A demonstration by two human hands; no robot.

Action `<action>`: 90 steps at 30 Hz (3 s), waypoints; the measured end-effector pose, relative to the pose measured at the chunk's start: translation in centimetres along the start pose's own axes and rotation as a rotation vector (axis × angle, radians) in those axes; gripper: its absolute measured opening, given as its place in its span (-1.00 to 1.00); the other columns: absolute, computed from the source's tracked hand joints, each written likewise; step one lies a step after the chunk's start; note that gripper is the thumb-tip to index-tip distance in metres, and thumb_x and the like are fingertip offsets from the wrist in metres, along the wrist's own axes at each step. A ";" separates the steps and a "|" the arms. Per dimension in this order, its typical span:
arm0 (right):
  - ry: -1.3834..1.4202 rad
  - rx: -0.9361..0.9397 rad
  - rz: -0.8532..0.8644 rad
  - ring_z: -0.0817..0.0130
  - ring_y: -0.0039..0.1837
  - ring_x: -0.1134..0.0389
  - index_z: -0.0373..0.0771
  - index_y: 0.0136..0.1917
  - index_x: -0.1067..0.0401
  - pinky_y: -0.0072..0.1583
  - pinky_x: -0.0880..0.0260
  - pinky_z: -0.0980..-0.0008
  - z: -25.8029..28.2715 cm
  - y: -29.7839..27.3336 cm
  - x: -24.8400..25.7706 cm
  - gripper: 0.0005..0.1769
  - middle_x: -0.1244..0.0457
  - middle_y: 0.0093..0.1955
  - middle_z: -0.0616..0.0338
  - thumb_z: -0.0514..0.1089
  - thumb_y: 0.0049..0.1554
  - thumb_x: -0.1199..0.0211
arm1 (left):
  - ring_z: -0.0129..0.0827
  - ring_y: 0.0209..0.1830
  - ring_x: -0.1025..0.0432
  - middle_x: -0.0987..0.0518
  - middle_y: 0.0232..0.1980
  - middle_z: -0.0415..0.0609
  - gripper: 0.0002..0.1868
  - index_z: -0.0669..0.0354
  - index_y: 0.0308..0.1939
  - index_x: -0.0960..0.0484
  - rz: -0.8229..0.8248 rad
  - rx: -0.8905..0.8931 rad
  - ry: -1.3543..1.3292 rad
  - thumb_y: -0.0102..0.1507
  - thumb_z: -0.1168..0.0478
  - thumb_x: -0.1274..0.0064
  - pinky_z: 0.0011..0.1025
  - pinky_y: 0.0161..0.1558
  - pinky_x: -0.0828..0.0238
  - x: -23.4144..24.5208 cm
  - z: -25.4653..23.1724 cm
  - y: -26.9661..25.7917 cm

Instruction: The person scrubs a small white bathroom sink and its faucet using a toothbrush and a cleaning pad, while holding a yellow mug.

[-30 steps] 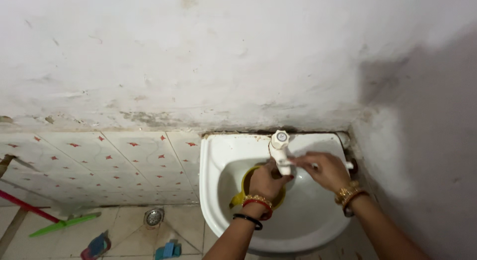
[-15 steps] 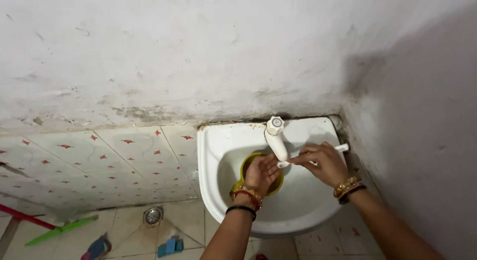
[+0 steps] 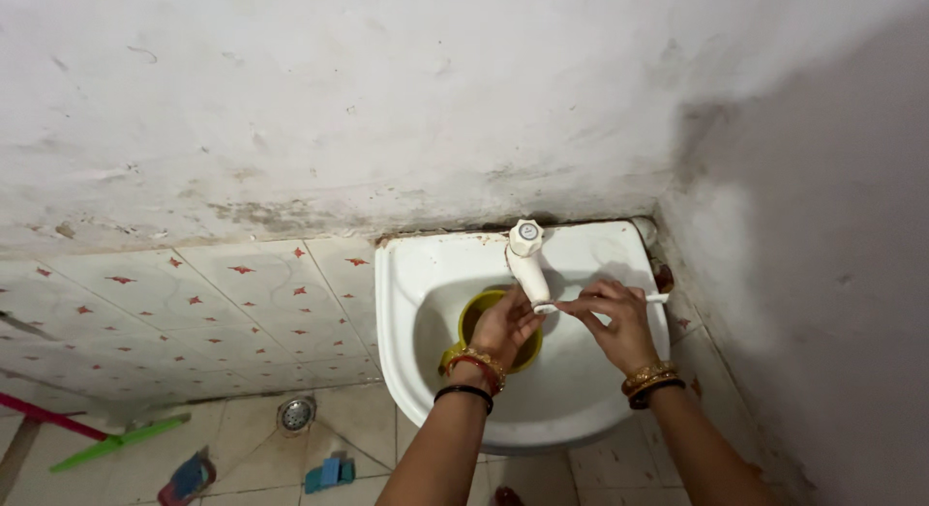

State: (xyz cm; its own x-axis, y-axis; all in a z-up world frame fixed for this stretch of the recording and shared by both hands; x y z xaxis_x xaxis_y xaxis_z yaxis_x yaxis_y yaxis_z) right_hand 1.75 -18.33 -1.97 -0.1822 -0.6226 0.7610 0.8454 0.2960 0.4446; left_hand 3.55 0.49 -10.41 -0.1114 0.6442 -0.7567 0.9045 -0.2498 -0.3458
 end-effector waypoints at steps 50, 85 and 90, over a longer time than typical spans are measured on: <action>-0.226 -0.212 0.256 0.29 -0.09 -0.41 0.26 -0.09 -0.66 0.10 -0.22 0.17 0.0 6.4 1.2 -0.88 -0.43 -0.18 0.29 0.03 0.12 -0.33 | -0.10 0.26 -0.44 -0.53 0.30 0.13 -0.49 0.36 0.36 -0.41 -0.233 0.065 0.257 0.41 0.11 0.20 -0.21 0.29 -0.41 2.3 -1.6 3.0; -0.219 -0.021 0.230 0.21 -0.03 -0.46 0.02 -0.12 -0.65 0.07 -0.43 0.18 1.9 5.7 -1.6 -0.80 -0.45 -0.10 0.16 -0.20 0.11 -0.22 | -0.26 0.13 -0.48 -0.60 0.14 0.06 -0.54 0.36 0.18 -0.57 -0.048 -0.105 0.594 0.26 0.17 -0.10 -0.31 0.19 -0.42 0.0 -3.1 -0.9; -0.260 0.023 0.213 0.14 -0.13 -0.45 0.02 -0.21 -0.65 -0.06 -0.42 0.10 2.3 9.1 0.9 -0.91 -0.43 -0.22 0.15 -0.16 0.01 -0.35 | -0.28 -0.07 -0.53 -0.68 0.00 0.03 -0.56 0.33 0.14 -0.64 -0.165 -0.103 0.673 0.23 0.17 -0.15 -0.37 -0.01 -0.45 -1.9 -0.6 -1.1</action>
State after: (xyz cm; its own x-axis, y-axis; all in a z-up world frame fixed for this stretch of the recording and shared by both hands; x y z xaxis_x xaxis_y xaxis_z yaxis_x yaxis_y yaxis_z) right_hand 8.13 -14.54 3.79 -0.1268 -0.3405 0.9317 0.8674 0.4176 0.2707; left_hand 3.05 0.03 -8.28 -0.0011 0.9837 -0.1796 0.9358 -0.0623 -0.3470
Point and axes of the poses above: each hand's wrist, its own y-axis towards the middle knuckle, its own x-axis out of the back of the hand, z = x × y, the point moved 1 cm from there along y, towards the middle knuckle
